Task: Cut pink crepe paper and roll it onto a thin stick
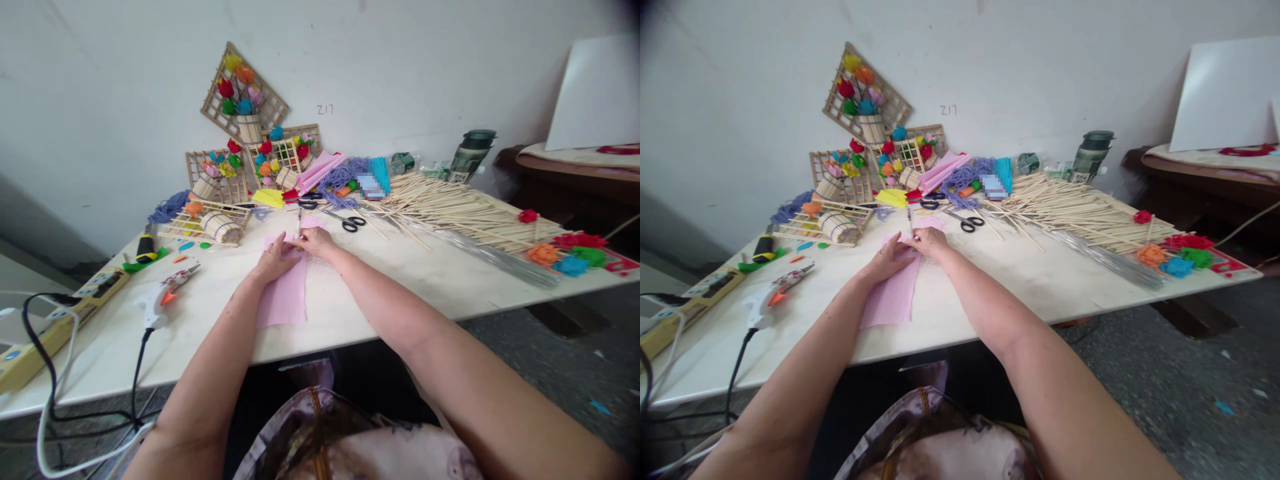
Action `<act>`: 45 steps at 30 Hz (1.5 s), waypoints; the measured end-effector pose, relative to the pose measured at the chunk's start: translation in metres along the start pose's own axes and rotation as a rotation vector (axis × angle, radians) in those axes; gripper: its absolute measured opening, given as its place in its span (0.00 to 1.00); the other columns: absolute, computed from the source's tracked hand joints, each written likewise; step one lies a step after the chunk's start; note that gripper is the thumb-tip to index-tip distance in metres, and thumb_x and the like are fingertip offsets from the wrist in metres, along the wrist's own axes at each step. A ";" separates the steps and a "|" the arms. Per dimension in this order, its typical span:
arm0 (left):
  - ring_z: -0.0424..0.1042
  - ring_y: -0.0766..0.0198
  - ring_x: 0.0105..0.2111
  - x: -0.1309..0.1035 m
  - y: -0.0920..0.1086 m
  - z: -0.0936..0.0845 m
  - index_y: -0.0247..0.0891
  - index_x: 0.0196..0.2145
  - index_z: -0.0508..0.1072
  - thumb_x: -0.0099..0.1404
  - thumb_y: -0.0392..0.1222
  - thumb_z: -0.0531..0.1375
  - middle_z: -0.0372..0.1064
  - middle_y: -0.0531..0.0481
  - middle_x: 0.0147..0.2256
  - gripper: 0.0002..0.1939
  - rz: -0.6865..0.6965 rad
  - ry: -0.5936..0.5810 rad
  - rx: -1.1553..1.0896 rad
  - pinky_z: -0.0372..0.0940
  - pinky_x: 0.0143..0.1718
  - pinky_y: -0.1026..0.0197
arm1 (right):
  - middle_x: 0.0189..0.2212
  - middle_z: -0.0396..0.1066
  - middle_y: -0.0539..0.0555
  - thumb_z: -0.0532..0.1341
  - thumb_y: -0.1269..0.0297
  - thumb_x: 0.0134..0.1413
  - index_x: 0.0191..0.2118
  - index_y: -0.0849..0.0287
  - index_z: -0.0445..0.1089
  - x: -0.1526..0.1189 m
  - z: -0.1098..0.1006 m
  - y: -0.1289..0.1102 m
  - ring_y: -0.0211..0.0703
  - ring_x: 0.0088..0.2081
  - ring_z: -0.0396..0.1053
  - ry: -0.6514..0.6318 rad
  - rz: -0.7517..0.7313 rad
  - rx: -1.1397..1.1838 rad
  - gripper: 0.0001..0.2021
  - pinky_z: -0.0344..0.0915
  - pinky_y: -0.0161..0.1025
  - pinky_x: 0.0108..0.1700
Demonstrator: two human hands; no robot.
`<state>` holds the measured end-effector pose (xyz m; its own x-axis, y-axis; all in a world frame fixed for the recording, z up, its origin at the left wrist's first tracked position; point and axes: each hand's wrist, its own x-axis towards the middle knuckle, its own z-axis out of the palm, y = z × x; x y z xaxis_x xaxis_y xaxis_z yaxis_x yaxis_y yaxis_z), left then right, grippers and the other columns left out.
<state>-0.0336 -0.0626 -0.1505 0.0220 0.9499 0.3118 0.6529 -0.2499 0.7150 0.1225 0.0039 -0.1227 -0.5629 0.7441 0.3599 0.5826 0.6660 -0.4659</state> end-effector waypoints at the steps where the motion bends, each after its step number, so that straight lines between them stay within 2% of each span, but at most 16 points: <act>1: 0.64 0.54 0.51 0.000 0.000 0.000 0.38 0.59 0.49 0.47 0.48 0.65 0.68 0.40 0.47 0.45 0.002 0.004 -0.003 0.54 0.54 0.46 | 0.29 0.75 0.52 0.54 0.47 0.52 0.33 0.55 0.73 0.000 0.000 0.000 0.39 0.33 0.69 -0.002 0.001 0.002 0.18 0.57 0.31 0.32; 10: 0.65 0.54 0.50 -0.001 0.001 0.000 0.38 0.59 0.49 0.47 0.49 0.65 0.68 0.40 0.48 0.45 -0.008 0.004 0.007 0.53 0.55 0.46 | 0.29 0.74 0.51 0.55 0.47 0.51 0.33 0.57 0.74 -0.001 -0.002 -0.001 0.38 0.33 0.69 -0.031 0.024 0.014 0.19 0.58 0.31 0.33; 16: 0.64 0.56 0.51 0.000 0.003 0.000 0.40 0.58 0.49 0.48 0.49 0.64 0.69 0.42 0.47 0.43 0.015 -0.007 0.038 0.53 0.55 0.46 | 0.30 0.74 0.50 0.52 0.49 0.54 0.39 0.55 0.72 0.000 -0.002 0.000 0.38 0.34 0.70 -0.016 0.033 0.051 0.18 0.59 0.31 0.34; 21: 0.64 0.55 0.51 -0.003 0.010 -0.001 0.39 0.55 0.54 0.53 0.50 0.61 0.67 0.42 0.49 0.35 0.048 -0.020 0.182 0.55 0.53 0.46 | 0.29 0.74 0.50 0.51 0.50 0.56 0.40 0.56 0.70 0.000 -0.002 0.000 0.37 0.34 0.70 -0.029 0.036 0.046 0.18 0.59 0.31 0.35; 25: 0.64 0.55 0.50 -0.008 0.020 -0.004 0.38 0.52 0.60 0.55 0.51 0.58 0.65 0.42 0.50 0.28 0.084 -0.003 0.361 0.59 0.51 0.50 | 0.29 0.74 0.51 0.50 0.51 0.56 0.39 0.56 0.70 0.000 -0.003 0.000 0.37 0.34 0.70 -0.036 0.027 0.041 0.18 0.59 0.31 0.35; 32: 0.64 0.57 0.51 -0.011 0.024 -0.006 0.38 0.46 0.68 0.59 0.52 0.54 0.64 0.43 0.51 0.21 0.224 -0.016 0.502 0.57 0.54 0.56 | 0.29 0.74 0.51 0.50 0.50 0.56 0.38 0.56 0.70 0.002 -0.001 0.001 0.38 0.34 0.70 -0.032 0.023 0.013 0.17 0.59 0.31 0.34; 39: 0.63 0.57 0.51 -0.013 0.025 -0.003 0.41 0.47 0.69 0.60 0.53 0.53 0.62 0.46 0.53 0.22 0.249 -0.028 0.596 0.57 0.55 0.55 | 0.32 0.74 0.52 0.50 0.49 0.56 0.39 0.56 0.70 0.002 0.001 0.002 0.39 0.36 0.69 -0.020 0.039 -0.033 0.19 0.59 0.32 0.35; 45: 0.63 0.56 0.52 -0.013 0.028 -0.004 0.39 0.47 0.69 0.60 0.53 0.52 0.62 0.44 0.53 0.22 0.253 -0.047 0.619 0.58 0.54 0.55 | 0.32 0.74 0.53 0.51 0.52 0.56 0.39 0.57 0.70 0.002 -0.002 0.003 0.38 0.35 0.69 0.016 0.038 -0.002 0.17 0.58 0.31 0.35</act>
<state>-0.0185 -0.0825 -0.1323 0.2556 0.8866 0.3855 0.9368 -0.3257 0.1281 0.1243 0.0070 -0.1219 -0.5311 0.7694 0.3549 0.6042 0.6376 -0.4779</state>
